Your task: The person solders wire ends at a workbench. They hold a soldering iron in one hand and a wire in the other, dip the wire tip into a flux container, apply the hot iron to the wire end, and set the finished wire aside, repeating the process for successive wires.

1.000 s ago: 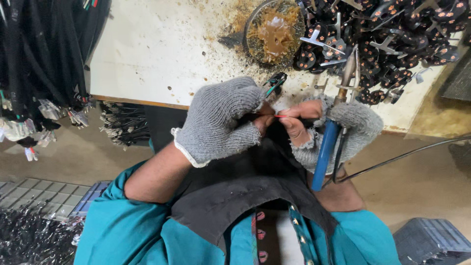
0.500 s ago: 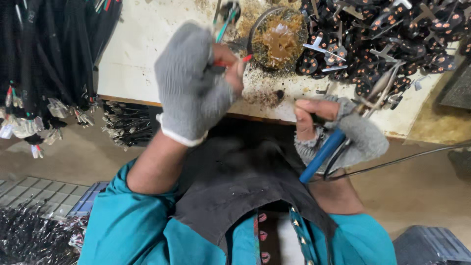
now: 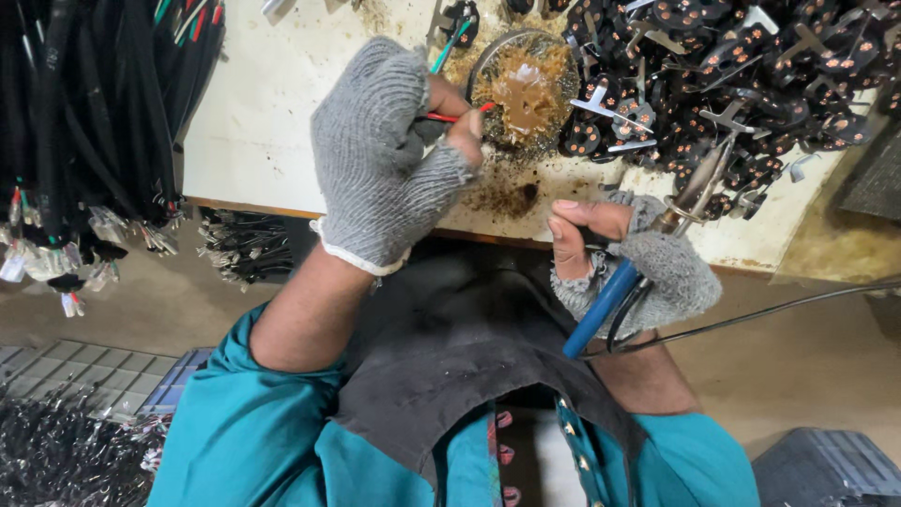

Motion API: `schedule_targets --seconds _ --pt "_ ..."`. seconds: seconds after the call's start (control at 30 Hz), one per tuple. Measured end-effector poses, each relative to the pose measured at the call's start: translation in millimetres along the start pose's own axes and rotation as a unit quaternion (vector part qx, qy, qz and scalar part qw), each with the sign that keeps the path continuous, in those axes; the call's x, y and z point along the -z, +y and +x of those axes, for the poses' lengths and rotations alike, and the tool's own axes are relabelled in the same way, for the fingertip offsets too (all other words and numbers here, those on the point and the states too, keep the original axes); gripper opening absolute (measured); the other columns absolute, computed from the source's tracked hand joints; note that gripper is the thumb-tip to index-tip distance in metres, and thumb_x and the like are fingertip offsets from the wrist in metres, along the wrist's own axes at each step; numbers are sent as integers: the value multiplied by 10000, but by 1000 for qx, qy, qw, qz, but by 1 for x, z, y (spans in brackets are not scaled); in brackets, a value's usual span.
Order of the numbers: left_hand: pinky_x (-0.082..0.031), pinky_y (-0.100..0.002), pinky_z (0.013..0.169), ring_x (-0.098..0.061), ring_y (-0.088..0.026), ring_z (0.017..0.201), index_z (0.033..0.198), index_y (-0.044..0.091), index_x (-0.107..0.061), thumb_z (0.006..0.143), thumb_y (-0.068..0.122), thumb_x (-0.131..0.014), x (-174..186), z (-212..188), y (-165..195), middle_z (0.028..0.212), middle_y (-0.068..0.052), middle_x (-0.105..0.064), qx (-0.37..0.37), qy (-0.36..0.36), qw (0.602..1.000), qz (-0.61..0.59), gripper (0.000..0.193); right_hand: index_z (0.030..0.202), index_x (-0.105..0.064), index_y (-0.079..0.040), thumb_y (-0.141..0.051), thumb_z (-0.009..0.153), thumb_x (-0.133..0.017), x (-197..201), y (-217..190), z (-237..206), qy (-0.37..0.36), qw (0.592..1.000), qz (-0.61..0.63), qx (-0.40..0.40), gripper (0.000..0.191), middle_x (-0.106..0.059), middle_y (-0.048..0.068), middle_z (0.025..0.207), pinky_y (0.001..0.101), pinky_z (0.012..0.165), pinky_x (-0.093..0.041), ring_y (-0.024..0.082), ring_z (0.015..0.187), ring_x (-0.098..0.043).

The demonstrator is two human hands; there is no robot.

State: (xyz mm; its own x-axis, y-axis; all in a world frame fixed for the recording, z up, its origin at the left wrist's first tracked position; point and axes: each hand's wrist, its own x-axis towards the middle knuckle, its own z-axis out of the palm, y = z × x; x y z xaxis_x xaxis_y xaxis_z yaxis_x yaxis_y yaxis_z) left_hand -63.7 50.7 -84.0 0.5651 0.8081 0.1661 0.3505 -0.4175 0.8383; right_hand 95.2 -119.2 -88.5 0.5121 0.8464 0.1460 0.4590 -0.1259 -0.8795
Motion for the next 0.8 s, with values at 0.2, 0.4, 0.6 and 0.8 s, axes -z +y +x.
schedule_targets --seconds 0.2,0.4,0.6,0.8 --pt "-506 -335 713 -620 -219 787 911 90 -641 940 96 -841 -5 -5 -6 853 -49 -614 0 10 1000 20 202 1023 -755 -9 -23 1007 -802 8 -2 -6 -32 998 -38 -37 52 -753 80 1004 298 850 -561 182 861 -705" --pt "-503 -318 680 -611 -197 731 934 86 -636 937 66 -805 -7 -3 -6 834 -56 -595 -10 28 1000 1 170 1067 -727 -27 -23 1034 -806 2 9 -12 -19 999 -26 -2 86 -753 86 965 289 862 -569 186 876 -716" --pt "-455 -364 622 -573 -259 671 792 83 -609 822 59 -792 24 -2 24 745 -67 -569 -108 -35 993 -15 187 1143 -690 -28 -29 1015 -780 3 5 -11 -53 998 -35 -18 156 -724 118 1002 304 854 -558 197 918 -699" --pt "-504 -303 724 -621 -189 766 861 87 -653 880 225 -792 24 -39 19 819 -54 -624 114 -275 909 -290 197 1359 -569 -116 -49 998 -795 10 6 -12 -147 980 123 -43 431 -740 61 1000 265 726 -576 121 860 -731"
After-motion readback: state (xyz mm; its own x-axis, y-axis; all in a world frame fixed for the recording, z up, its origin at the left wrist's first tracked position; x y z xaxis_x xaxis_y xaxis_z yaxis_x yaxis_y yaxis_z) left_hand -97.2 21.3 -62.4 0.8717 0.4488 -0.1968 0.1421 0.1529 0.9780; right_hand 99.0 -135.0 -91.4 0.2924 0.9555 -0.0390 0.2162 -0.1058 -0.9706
